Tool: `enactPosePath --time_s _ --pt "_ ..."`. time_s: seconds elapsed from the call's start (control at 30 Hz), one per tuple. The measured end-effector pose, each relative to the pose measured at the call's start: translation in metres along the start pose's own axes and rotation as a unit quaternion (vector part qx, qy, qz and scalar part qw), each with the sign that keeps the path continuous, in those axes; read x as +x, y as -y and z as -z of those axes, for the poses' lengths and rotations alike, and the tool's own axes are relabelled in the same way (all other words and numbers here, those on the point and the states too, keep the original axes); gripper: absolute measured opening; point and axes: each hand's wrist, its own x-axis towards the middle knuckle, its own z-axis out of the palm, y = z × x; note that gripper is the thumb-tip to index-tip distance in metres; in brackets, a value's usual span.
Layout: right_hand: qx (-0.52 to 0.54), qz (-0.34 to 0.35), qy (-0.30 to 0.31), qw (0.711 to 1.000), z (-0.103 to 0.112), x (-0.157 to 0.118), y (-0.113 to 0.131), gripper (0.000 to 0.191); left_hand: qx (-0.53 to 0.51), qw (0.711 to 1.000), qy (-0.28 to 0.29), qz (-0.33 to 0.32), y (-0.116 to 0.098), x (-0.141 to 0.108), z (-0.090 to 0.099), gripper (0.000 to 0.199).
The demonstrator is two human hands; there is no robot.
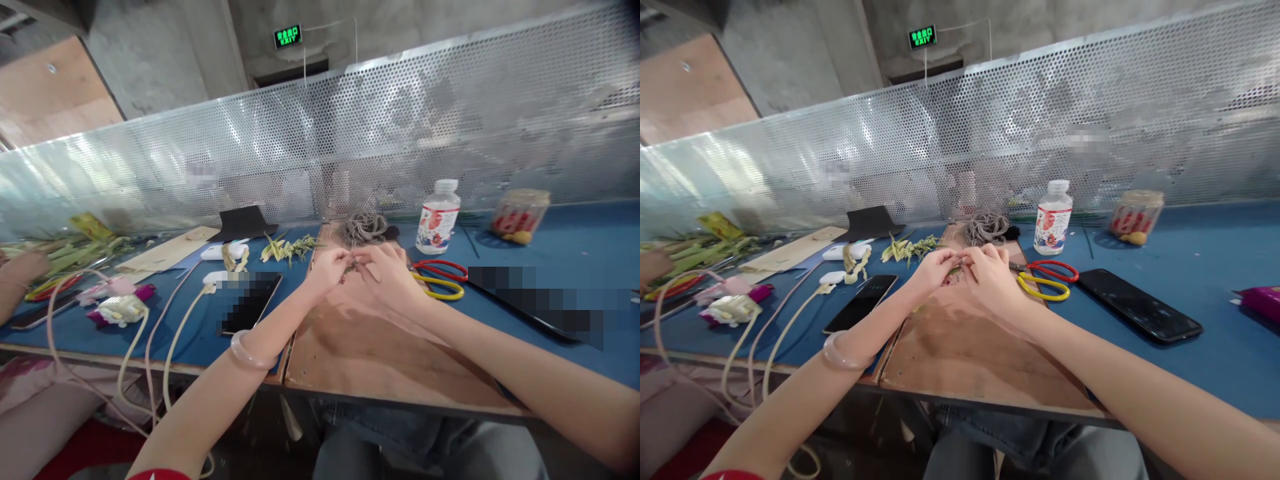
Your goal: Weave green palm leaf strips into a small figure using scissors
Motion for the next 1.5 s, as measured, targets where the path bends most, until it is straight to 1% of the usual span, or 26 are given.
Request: enactPosePath --time_s 0.1,0.23,0.4,0.5,0.6,0.67,0.8,0.9,1.1,1.27,1.37,1.5 --pt "-0.001 0.005 0.002 1.0 -0.001 0.001 -0.002 0.02 0.01 1.0 0.001 -0.007 0.001 0.0 0.001 0.024" --pt "-0.013 0.002 -0.007 1.0 -0.004 0.001 -0.006 0.021 0.027 0.999 0.021 -0.029 0.005 0.002 0.002 0.033" --pt "-0.043 -0.02 -0.03 0.998 -0.005 0.002 -0.008 0.014 0.024 0.999 0.008 -0.03 0.005 0.002 0.002 0.03" --pt "-0.068 -0.024 -0.045 0.996 -0.004 0.003 -0.008 0.01 0.004 0.999 0.008 -0.044 0.004 0.003 0.002 0.029" --pt "-0.074 -0.016 -0.04 0.996 -0.004 0.003 -0.008 0.013 -0.006 0.999 0.013 -0.051 0.004 0.003 0.002 0.033" --pt "-0.072 -0.025 -0.037 0.996 -0.004 0.003 -0.008 0.013 -0.003 0.998 0.016 -0.056 0.003 0.002 0.001 0.035" --pt "-0.058 -0.055 -0.023 0.997 -0.004 0.004 -0.006 0.009 0.048 0.995 0.012 -0.083 -0.002 -0.004 0.0 0.031" --pt "-0.061 -0.065 -0.018 0.996 -0.003 0.004 -0.003 0.007 0.074 0.993 0.001 -0.097 -0.006 -0.008 -0.002 0.027" --pt "-0.132 -0.038 -0.04 0.99 -0.002 0.003 0.0 0.006 0.093 0.987 0.003 -0.132 -0.01 -0.012 -0.003 0.027" --pt "-0.182 -0.017 -0.026 0.983 -0.001 0.002 0.004 0.014 0.121 0.98 -0.006 -0.155 -0.012 -0.014 -0.005 0.027" --pt "-0.175 -0.025 -0.02 0.984 0.0 0.002 0.006 0.018 0.142 0.976 -0.016 -0.162 -0.013 -0.016 -0.005 0.025" --pt "-0.143 -0.031 -0.024 0.989 -0.001 0.003 0.005 0.018 0.151 0.974 -0.031 -0.167 -0.015 -0.018 -0.006 0.024"
